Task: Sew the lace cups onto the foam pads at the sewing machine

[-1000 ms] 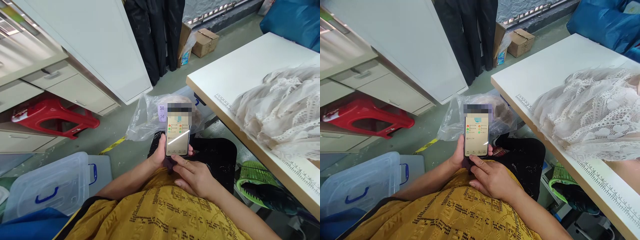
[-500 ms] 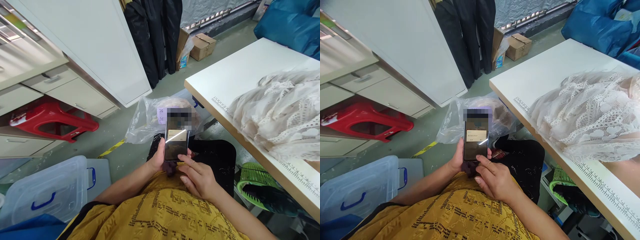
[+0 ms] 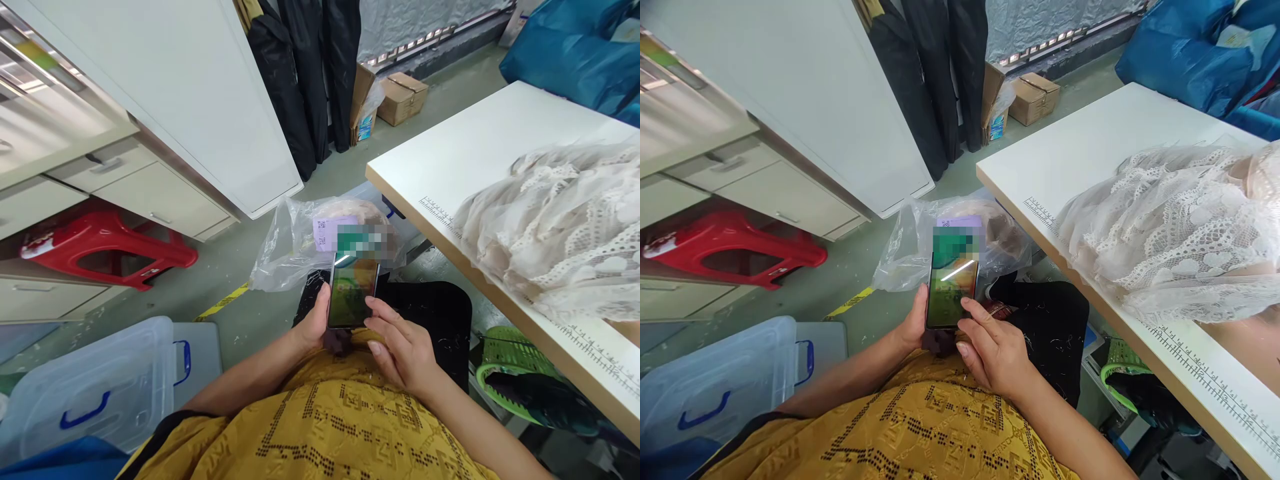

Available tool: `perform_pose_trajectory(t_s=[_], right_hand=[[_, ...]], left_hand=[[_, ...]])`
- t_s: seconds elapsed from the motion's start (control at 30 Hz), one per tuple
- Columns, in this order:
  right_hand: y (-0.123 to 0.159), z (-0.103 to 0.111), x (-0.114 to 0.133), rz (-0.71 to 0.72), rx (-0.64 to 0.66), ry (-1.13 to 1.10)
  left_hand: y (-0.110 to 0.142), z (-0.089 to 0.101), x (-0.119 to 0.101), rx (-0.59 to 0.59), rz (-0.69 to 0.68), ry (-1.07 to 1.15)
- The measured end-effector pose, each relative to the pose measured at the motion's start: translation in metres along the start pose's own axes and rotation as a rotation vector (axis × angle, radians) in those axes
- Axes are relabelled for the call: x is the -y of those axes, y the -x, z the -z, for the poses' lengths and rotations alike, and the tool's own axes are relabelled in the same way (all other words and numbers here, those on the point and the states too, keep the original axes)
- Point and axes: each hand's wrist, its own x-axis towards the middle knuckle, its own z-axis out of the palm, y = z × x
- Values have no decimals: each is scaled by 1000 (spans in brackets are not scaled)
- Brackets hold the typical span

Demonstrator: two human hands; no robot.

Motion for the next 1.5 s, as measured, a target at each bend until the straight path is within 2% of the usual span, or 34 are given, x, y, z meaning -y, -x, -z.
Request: perform_pose_trajectory(t_s=[0.13, 0.4, 0.77, 0.93, 1.23, 1.5], right_hand=[[2, -1, -1, 16, 9, -27], [4, -1, -1, 14, 17, -18], [-8, -7, 6, 69, 156, 89], [-3, -5, 4, 89, 49, 25], [-9, 1, -1, 53, -34, -19], [-19, 11, -7, -10, -33, 23]], left_hand=[[-1, -2, -1, 53, 39, 11], [-2, 2, -2, 69, 68, 12], [1, -7, 0, 52, 64, -82], [2, -2, -1, 60, 107, -30], [2, 9, -1, 75, 90, -58], [3, 7, 1, 49, 63, -78]])
